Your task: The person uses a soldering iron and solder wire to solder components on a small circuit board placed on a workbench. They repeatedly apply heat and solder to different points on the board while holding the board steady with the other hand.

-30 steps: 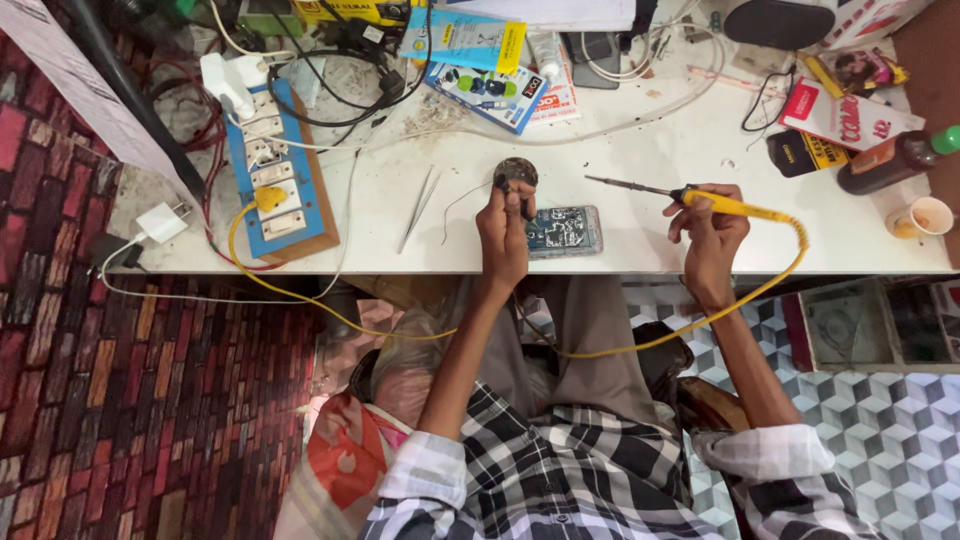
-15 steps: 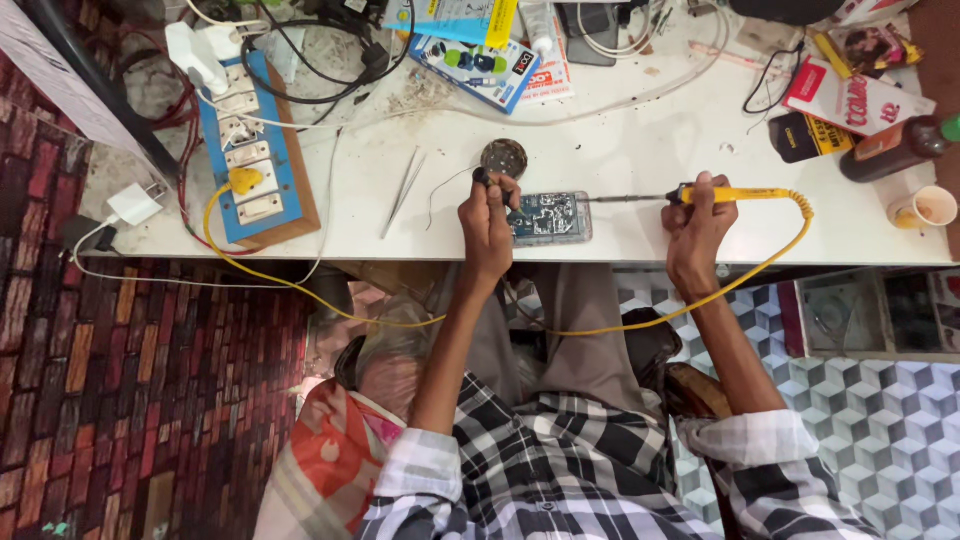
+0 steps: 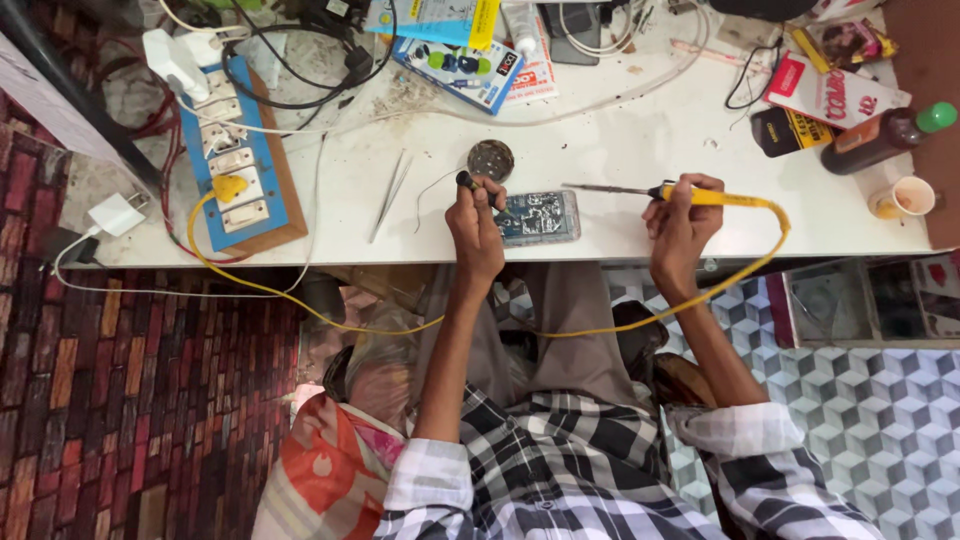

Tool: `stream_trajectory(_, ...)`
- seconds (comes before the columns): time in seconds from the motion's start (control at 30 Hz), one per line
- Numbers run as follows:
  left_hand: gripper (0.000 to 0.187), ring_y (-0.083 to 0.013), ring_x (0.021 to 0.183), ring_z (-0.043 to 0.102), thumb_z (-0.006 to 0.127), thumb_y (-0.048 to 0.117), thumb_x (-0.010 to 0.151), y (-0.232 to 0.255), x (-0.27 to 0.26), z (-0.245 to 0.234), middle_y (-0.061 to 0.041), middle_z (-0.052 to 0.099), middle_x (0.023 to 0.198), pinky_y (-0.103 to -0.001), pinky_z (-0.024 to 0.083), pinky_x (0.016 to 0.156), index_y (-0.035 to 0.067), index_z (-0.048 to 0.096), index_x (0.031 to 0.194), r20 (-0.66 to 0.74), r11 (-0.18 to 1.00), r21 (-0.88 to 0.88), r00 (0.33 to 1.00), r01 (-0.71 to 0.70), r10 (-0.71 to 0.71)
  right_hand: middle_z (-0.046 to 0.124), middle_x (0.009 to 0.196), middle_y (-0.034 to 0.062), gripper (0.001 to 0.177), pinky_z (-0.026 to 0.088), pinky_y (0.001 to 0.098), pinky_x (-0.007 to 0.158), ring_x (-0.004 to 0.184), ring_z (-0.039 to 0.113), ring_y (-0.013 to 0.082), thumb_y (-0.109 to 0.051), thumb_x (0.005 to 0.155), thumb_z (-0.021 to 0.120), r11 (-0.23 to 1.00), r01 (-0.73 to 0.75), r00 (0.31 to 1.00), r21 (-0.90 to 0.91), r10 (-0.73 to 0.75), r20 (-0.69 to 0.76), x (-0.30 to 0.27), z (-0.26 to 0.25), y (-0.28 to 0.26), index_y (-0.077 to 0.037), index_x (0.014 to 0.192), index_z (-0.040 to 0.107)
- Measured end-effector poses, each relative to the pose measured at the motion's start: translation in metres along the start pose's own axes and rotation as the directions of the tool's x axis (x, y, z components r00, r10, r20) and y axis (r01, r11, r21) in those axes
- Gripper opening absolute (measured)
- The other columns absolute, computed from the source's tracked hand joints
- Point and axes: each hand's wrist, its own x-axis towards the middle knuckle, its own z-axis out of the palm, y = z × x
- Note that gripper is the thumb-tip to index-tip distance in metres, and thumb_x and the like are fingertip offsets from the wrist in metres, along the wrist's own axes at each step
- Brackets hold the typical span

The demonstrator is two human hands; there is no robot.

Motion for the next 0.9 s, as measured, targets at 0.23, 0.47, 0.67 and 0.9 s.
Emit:
stream_trajectory(0.23,0.037,-0.013,0.071,0.053,0.036,0.032,0.117,0.002,-0.001,0.001,-0.005,0.058,0.078,-0.029,0.046,0.069,0.001,0.051,0.104,0.002,1.0,0.001,1.0,0.0,0.0,0.06,0.076,0.0094,0.025,0.043,0.0255,0.051,0.057,0.056,0.0143,-0.026,0.115,0.056,0.996,0.056,0.998,-0.067,-0.055,0.011,-0.022,-0.009,0.001,-0.002,0.112,0.051)
stream_trajectory(0.47,0.038,-0.0129,0.071,0.054,0.036,0.034,0.115,0.0,0.003,-0.002,-0.006,0.059,0.077,-0.029,0.045,0.068,0.001,0.053,0.105,-0.029,0.999,0.009,0.998,0.05,-0.05,0.057,0.07,0.0104,0.028,0.046,0.0264,0.05,0.055,0.058,0.0164,-0.029,0.116,0.054,0.996,-0.092,0.994,0.018,0.093,-0.057,-0.017,-0.014,0.011,-0.006,0.104,0.043)
stream_trajectory(0.67,0.039,-0.0132,0.071,0.054,0.037,0.036,0.116,0.0,0.002,-0.001,-0.006,0.057,0.076,-0.03,0.046,0.069,0.001,0.052,0.105,-0.044,1.0,-0.001,0.999,0.017,-0.017,0.061,0.074,0.014,0.028,0.044,0.0269,0.052,0.056,0.058,0.0179,-0.03,0.115,0.055,0.997,-0.073,0.997,-0.028,0.074,0.022,-0.017,-0.013,0.012,-0.005,0.108,0.044)
stream_trajectory(0.9,0.038,-0.0141,0.071,0.054,0.038,0.034,0.115,0.0,0.001,-0.001,-0.007,0.057,0.076,-0.03,0.045,0.068,0.0,0.052,0.105,-0.048,0.999,-0.004,0.998,0.046,-0.046,0.061,0.079,0.0152,0.028,0.047,0.028,0.057,0.062,0.062,0.0195,-0.027,0.115,0.055,0.997,-0.075,0.991,-0.001,0.075,0.109,-0.017,-0.011,0.008,-0.004,0.107,0.041)
